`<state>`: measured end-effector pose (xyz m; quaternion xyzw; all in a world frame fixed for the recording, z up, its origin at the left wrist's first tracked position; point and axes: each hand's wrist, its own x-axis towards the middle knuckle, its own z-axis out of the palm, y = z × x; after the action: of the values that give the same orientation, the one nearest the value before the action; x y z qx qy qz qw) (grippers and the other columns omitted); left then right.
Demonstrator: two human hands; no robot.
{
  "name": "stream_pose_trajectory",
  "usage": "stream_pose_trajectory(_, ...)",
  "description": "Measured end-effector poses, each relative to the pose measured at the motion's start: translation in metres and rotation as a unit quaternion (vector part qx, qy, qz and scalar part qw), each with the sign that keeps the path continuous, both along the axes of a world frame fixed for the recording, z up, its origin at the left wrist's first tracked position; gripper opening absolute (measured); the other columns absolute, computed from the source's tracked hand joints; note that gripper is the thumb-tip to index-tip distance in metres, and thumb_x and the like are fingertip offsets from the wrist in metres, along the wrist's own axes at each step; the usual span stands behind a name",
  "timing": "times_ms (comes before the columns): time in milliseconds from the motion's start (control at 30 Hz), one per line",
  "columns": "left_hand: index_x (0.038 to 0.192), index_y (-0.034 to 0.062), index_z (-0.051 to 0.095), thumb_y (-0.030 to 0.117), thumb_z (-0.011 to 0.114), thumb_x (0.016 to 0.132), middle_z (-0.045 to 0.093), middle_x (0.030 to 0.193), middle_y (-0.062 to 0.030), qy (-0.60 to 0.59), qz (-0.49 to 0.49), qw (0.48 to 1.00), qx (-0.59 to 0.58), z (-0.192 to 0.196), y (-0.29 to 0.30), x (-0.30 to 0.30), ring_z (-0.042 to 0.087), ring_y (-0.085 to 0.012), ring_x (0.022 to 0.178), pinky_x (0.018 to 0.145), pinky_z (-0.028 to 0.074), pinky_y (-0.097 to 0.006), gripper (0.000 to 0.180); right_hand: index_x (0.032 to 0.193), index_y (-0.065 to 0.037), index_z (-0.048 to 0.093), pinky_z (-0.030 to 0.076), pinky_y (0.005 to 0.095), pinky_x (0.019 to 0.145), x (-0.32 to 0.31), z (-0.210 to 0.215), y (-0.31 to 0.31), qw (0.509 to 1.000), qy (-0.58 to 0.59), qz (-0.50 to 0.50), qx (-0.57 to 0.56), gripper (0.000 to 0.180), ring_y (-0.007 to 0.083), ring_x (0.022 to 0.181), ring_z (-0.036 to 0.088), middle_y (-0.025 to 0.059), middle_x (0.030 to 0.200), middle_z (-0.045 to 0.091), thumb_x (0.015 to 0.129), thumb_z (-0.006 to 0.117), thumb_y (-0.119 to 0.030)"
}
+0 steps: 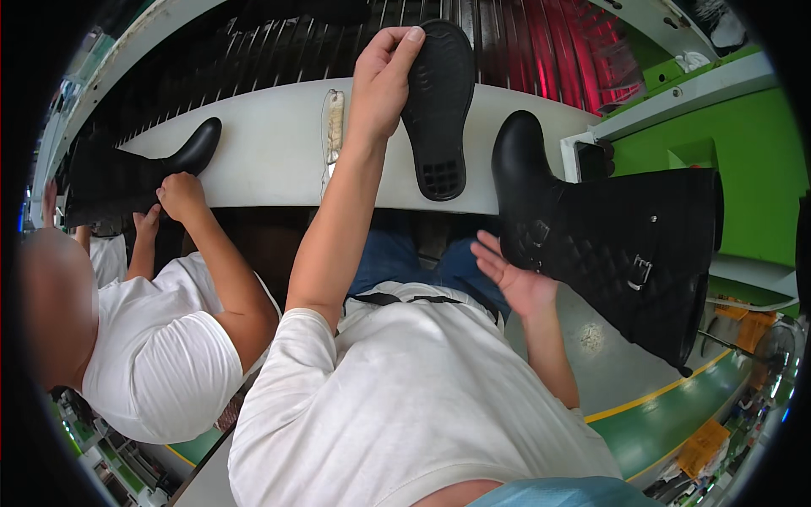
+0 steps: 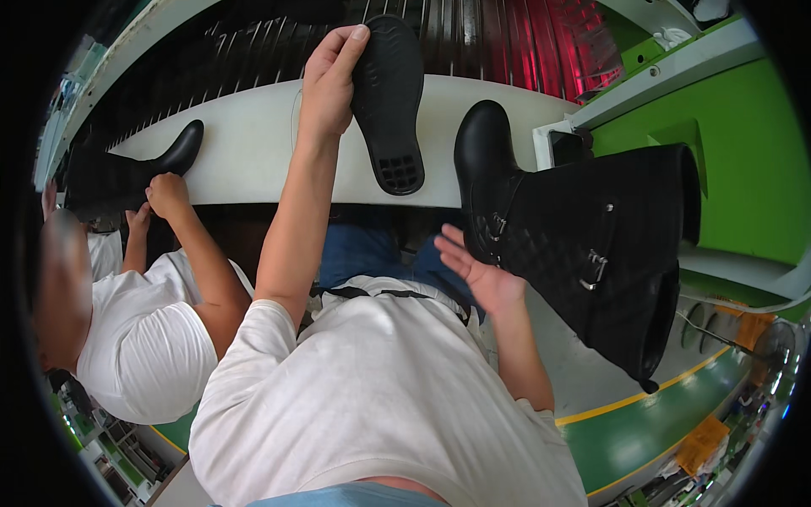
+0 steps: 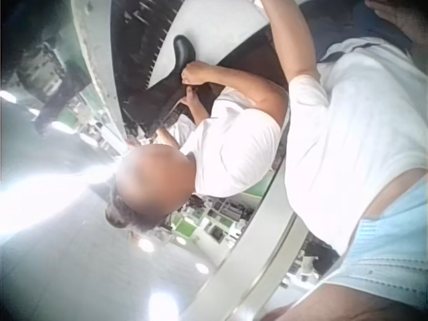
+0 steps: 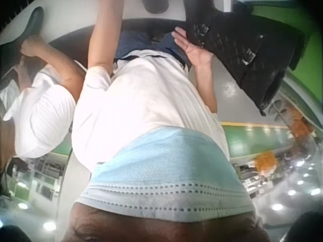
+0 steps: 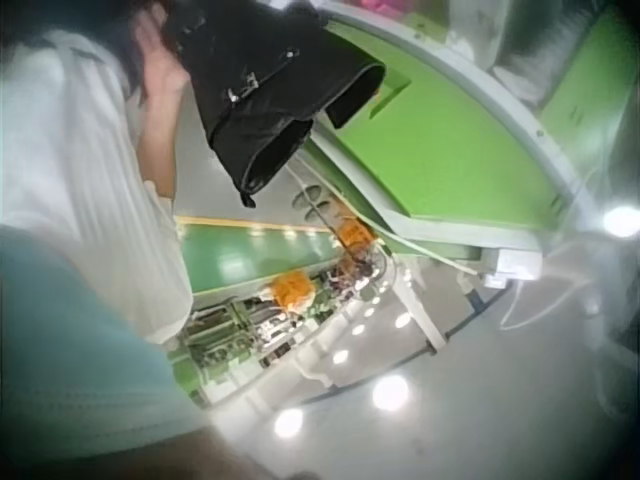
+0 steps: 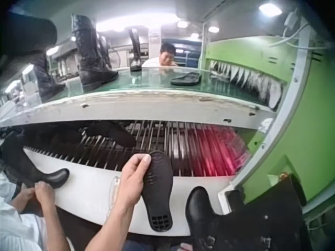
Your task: The person repeatedly rubs black boots against a rotating brush on a green machine to polish them. They handle the boots one at a time, adjusting their position to ensure the brush contacts different surfaces, then place them on a conveyor belt.
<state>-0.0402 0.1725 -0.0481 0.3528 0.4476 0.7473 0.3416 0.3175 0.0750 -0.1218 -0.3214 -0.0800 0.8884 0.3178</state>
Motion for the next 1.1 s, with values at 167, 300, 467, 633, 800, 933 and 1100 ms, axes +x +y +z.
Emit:
stream_pose_trajectory(167,0.129,-0.0023,0.074,0.025,0.072,0.115,0.079,0.108,-0.003,-0.037,-0.02,0.999,0.0,0.006,-0.001,0.006,0.073,-0.0082,0.095,0.084,0.06,-0.025,0.031,0.141,0.005,0.065,0.065,0.0502,0.088,0.006,-0.025,0.047,0.997,0.029,0.069,-0.03,0.066,0.0407,0.102,0.075,0.0272,0.12,0.072,0.113,0.052,-0.054)
stream_pose_trajectory(300,0.13,-0.002,0.075,0.026,0.072,0.115,0.08,0.107,-0.0031,-0.049,-0.026,0.998,0.007,0.01,-0.004,0.022,0.073,-0.0082,0.095,0.084,0.06,-0.025,0.032,0.141,0.001,0.065,0.059,0.0472,0.07,0.016,-0.04,0.044,0.988,0.065,0.121,0.064,0.069,0.0424,0.092,0.075,0.0286,0.117,0.072,0.11,0.054,-0.06)
stream_pose_trajectory(467,0.132,-0.0012,0.076,0.029,0.072,0.115,0.079,0.108,-0.0015,-0.019,-0.023,1.0,0.006,0.014,-0.011,0.034,0.072,-0.0068,0.095,0.084,0.059,-0.024,0.035,0.12,0.007,0.07,0.059,0.0454,0.065,0.003,-0.012,0.044,0.955,-0.12,0.145,0.231,0.055,0.0369,0.07,0.073,0.0286,0.096,0.073,0.108,0.063,-0.046)
stream_pose_trajectory(633,0.134,-0.0004,0.075,0.028,0.07,0.116,0.079,0.111,-0.0024,0.025,-0.015,1.0,0.0,0.027,-0.015,0.046,0.07,-0.006,0.103,0.091,0.057,-0.024,0.034,0.108,0.008,0.073,0.059,0.0451,0.065,-0.034,0.008,0.069,0.924,-0.179,0.176,0.289,0.043,0.0337,0.07,0.073,0.0251,0.087,0.074,0.105,0.069,-0.034)
stream_pose_trajectory(800,0.141,-0.0003,0.072,0.026,0.062,0.12,0.079,0.123,-0.0054,0.089,-0.044,0.995,0.024,0.04,-0.037,0.062,0.071,-0.0098,0.115,0.104,0.054,-0.026,0.035,0.145,0.008,0.059,0.063,0.039,0.083,-0.062,-0.015,0.05,0.917,0.11,0.145,0.354,0.107,0.0298,0.097,0.077,0.0302,0.118,0.073,0.096,0.061,-0.086)
stream_pose_trajectory(933,0.144,-0.0037,0.066,0.05,0.043,0.123,0.072,0.139,-0.0119,0.121,-0.068,0.99,0.035,0.042,-0.051,0.065,0.069,-0.0162,0.124,0.108,0.054,-0.033,0.062,0.159,0.009,0.047,0.066,0.0411,0.088,-0.078,-0.03,0.021,0.925,0.164,0.091,0.329,0.132,0.0334,0.108,0.079,0.0343,0.134,0.069,0.087,0.058,-0.101)
stream_pose_trajectory(1100,0.151,-0.0035,0.061,0.046,0.061,0.115,0.071,0.139,-0.0146,0.083,-0.1,0.987,0.094,0.049,-0.053,0.064,0.068,-0.021,0.129,0.112,0.053,-0.036,0.061,0.154,0.013,0.052,0.069,0.0409,0.084,-0.086,-0.03,0.016,0.942,0.167,0.073,0.28,0.13,0.0334,0.101,0.081,0.0325,0.128,0.073,0.088,0.06,-0.099)
